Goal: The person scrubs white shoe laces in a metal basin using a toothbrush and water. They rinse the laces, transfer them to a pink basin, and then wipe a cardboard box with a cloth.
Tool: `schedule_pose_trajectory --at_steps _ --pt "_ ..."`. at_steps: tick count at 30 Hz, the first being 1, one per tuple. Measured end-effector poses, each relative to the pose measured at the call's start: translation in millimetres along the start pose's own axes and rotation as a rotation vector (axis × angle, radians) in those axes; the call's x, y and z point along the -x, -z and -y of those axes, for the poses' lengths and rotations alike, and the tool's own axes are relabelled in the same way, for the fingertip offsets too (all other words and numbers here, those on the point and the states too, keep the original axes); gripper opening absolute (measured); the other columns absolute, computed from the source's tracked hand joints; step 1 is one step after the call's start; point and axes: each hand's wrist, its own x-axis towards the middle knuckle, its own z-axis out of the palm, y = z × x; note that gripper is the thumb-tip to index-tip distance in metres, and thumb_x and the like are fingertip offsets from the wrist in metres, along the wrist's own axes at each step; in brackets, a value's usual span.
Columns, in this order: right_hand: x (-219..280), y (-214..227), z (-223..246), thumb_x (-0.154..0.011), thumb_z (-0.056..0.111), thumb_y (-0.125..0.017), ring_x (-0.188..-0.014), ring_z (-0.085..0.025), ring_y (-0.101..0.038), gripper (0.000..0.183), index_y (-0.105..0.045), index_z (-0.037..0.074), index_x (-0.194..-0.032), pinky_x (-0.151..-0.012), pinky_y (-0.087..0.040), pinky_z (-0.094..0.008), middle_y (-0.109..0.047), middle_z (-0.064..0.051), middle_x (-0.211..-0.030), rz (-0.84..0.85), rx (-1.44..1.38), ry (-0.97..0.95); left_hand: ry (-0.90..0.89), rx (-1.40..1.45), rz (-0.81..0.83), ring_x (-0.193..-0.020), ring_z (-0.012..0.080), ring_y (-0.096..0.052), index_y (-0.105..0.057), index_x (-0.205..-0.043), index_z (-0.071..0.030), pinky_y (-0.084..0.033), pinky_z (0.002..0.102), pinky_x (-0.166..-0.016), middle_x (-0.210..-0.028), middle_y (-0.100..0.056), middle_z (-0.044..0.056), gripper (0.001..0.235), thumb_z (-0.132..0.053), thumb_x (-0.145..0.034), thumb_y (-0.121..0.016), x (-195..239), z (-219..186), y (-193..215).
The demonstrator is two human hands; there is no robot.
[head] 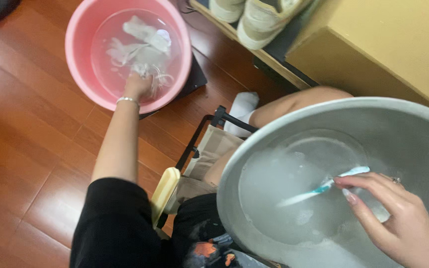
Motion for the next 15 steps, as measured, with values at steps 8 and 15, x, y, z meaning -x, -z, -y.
schedule_pose_trajectory --at_steps 8,15 --pt "33 13 14 -0.078 0.013 -0.075 -0.099 -0.021 -0.068 0.028 -0.076 0.012 -0.107 -0.089 -0.049 -0.038 -0.072 -0.004 -0.104 -0.159 0.358 -0.085 -0.68 -0.134 -0.201 -0.099 0.0391 -0.063 -0.072 -0.092 -0.003 -0.051 0.049 -0.088 -0.108 -0.065 0.022 0.019 -0.021 -0.094 -0.077 137 -108 98" --pt "69 7 -10 -0.08 0.013 -0.079 -0.099 -0.021 -0.063 0.025 -0.078 0.012 -0.104 -0.091 -0.044 -0.04 -0.072 0.0 -0.103 -0.332 0.482 -0.052 -0.796 -0.053 -0.115 -0.083 0.0322 -0.061 -0.07 -0.086 -0.002 -0.049 0.043 -0.078 -0.089 -0.064 0.015 0.021 -0.02 -0.097 -0.073 260 -176 146"
